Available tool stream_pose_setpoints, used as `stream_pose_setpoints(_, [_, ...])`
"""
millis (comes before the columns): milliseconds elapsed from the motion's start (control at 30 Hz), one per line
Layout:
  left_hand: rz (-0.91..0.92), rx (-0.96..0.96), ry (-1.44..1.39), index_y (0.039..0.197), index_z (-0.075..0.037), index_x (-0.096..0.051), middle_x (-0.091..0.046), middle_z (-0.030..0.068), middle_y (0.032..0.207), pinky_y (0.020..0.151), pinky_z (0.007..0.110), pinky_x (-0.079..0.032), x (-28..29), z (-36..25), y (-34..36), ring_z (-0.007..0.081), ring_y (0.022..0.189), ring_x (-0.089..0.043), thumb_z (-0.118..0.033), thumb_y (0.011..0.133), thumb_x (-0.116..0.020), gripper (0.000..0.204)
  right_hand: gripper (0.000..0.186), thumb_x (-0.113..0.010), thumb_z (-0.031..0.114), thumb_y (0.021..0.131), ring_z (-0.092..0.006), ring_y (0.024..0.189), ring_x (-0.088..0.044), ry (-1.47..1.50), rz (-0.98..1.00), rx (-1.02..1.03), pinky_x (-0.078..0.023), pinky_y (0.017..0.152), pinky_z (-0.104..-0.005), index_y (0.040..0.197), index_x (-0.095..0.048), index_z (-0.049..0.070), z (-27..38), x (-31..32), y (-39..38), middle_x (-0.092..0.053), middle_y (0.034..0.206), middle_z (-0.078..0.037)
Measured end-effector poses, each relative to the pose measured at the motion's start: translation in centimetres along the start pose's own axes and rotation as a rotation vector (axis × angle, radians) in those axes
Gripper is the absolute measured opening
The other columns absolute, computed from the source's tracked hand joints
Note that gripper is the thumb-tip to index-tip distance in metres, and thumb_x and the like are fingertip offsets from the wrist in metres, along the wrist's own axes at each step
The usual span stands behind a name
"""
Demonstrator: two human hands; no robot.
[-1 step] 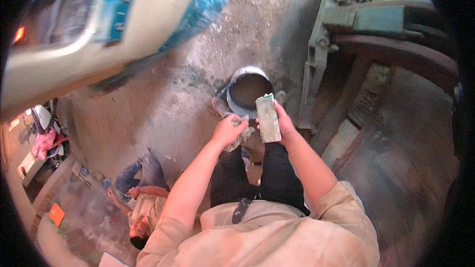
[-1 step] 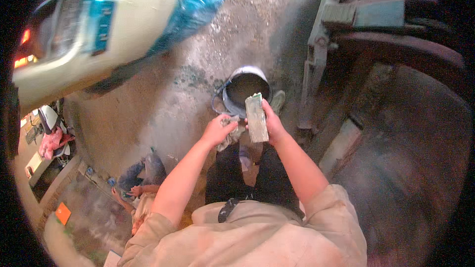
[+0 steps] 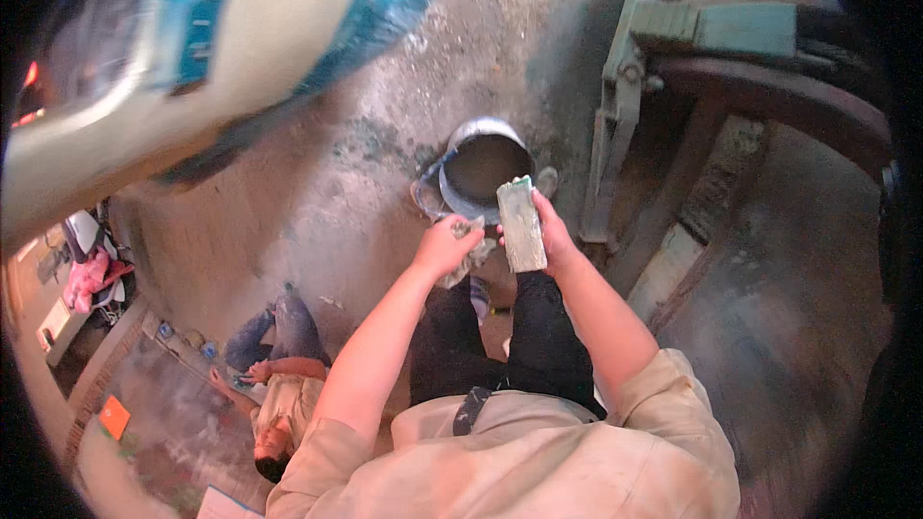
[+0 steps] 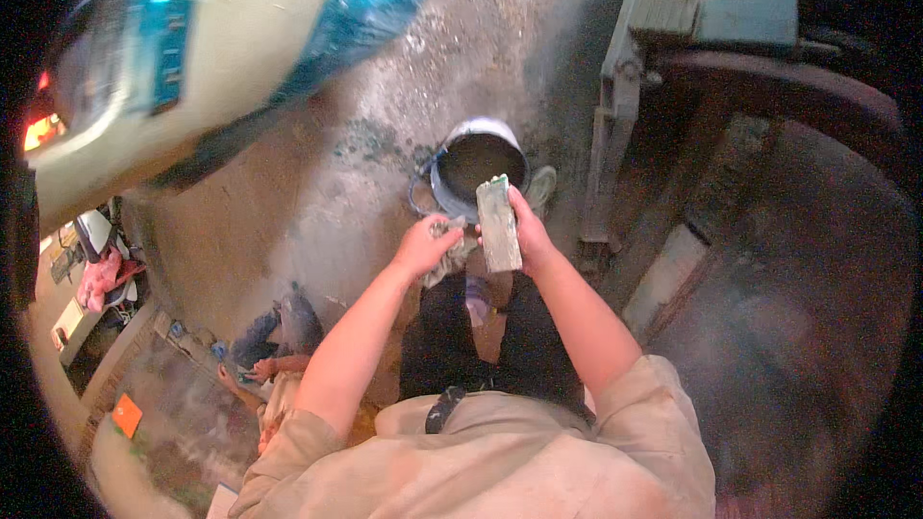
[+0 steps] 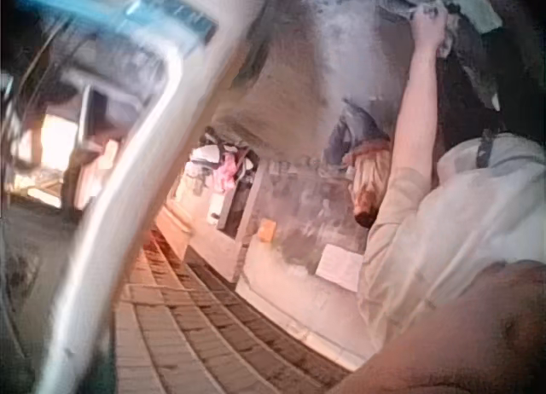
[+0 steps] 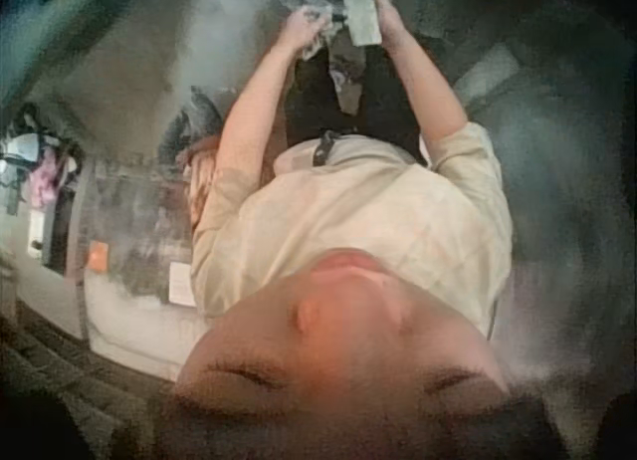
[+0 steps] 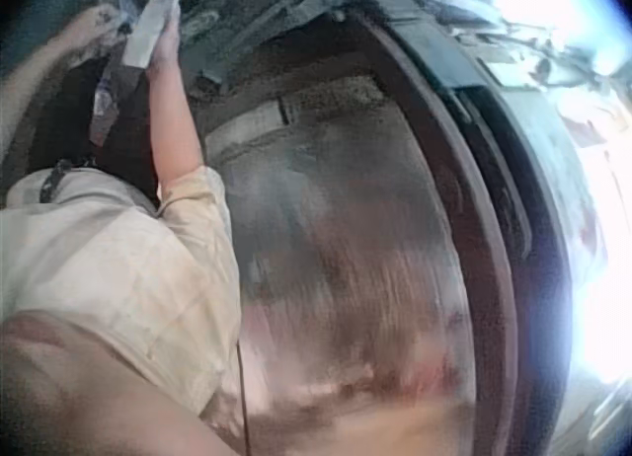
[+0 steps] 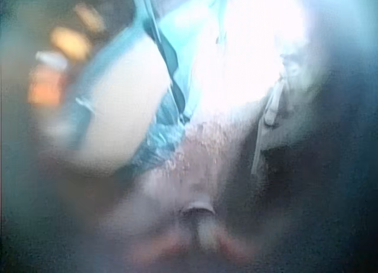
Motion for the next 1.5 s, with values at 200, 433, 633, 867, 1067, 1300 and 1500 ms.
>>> stream_pose_setpoints(200, [-0.004, 0.012, -0.020, 0.118, -0.002, -0.071, -0.078, 0.0096, 0.105, 0.089, 0.036, -0.056, -3.2, 6.2, 11.1, 0.0158, 0.096, -0.071, -0.042, 0.095, -0.081, 0.048, 0.063, -0.047, 0.063, 0.108, -0.0294, 0.087, -0.075, 0.026, -0.124, 0.004, -0.064, 0.075, -0.0438, 0.131, -0.069, 0.008, -2.2, 6.9, 10.8, -0.076, 0.107, -0.013])
stream_pose_setpoints(433, [-0.113, 0.045, 0.363, 0.121, -0.006, -0.071, -0.077, 0.0205, 0.112, 0.093, 0.044, -0.057, -3.8, 4.8, 19.8, 0.0343, 0.106, -0.075, -0.050, 0.089, -0.081, 0.055, 0.063, -0.060, 0.049, 0.106, -0.0495, 0.134, -0.058, -1.082, -0.620, 0.376, -0.048, 0.111, -0.0506, 0.154, -0.051, 0.009, 2.5, 14.1, 23.1, -0.062, 0.142, -0.033])
stream_pose_setpoints(633, [-0.278, 0.001, 0.487, 0.121, -0.009, -0.071, -0.073, 0.0210, 0.115, 0.096, 0.052, -0.057, -5.5, 7.2, 27.1, 0.0418, 0.111, -0.071, -0.051, 0.084, -0.081, 0.057, 0.084, -0.060, 0.056, 0.102, -0.0512, 0.149, -0.044, -1.466, -0.838, 0.313, -0.039, 0.123, -0.0514, 0.166, -0.033, 0.009, 1.4, 18.8, 36.2, -0.044, 0.162, -0.033])
stream_pose_setpoints(867, [-0.284, 0.016, 0.159, 0.130, 0.003, -0.070, -0.074, 0.0289, 0.124, 0.104, 0.050, -0.054, -8.1, 11.0, 31.2, 0.0461, 0.118, -0.070, -0.049, 0.083, -0.079, 0.071, 0.046, -0.058, 0.039, 0.104, -0.0401, 0.116, -0.072, -1.173, -0.560, 0.142, -0.057, 0.102, -0.0516, 0.132, -0.071, 0.006, -3.8, 28.9, 45.3, -0.072, 0.134, -0.018])
stream_pose_setpoints(1067, [-0.237, 0.104, 0.531, 0.142, -0.005, -0.068, -0.067, 0.0226, 0.144, 0.107, 0.049, -0.053, -8.9, 10.6, 35.8, 0.0407, 0.129, -0.067, -0.073, 0.088, -0.066, 0.086, 0.050, -0.050, 0.046, 0.110, -0.0308, 0.115, -0.072, 0.343, -0.372, -0.057, -0.058, 0.101, -0.0510, 0.141, -0.063, 0.008, -7.9, 19.1, 37.6, -0.074, 0.130, -0.013])
stream_pose_setpoints(1300, [-0.282, -0.252, 0.867, 0.156, -0.010, -0.056, -0.053, 0.0200, 0.161, 0.117, 0.052, -0.047, -10.3, 9.3, 40.1, 0.0397, 0.144, -0.056, -0.056, 0.104, -0.050, 0.070, 0.055, -0.048, 0.056, 0.111, -0.0276, 0.092, -0.074, 0.256, -0.417, -0.093, -0.061, 0.079, -0.0473, 0.126, -0.069, 0.008, -6.8, 16.4, 31.8, -0.076, 0.106, -0.011])
stream_pose_setpoints(1500, [-0.135, -0.051, 0.727, 0.156, -0.010, -0.055, -0.053, 0.0204, 0.161, 0.118, 0.053, -0.046, -8.1, 11.8, 40.5, 0.0401, 0.144, -0.056, -0.050, 0.106, -0.046, 0.065, 0.054, -0.049, 0.053, 0.112, -0.0210, 0.081, -0.074, 0.040, -0.454, -0.037, -0.060, 0.078, -0.0368, 0.128, -0.069, 0.005, -7.4, 18.3, 30.3, -0.078, 0.093, -0.011])
Point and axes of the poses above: each hand's wrist, its own y-axis towards the middle knuckle, its own x-axis out of the back of the hand, z = x × y, the point moved 9 cm from there along y, towards the middle knuckle
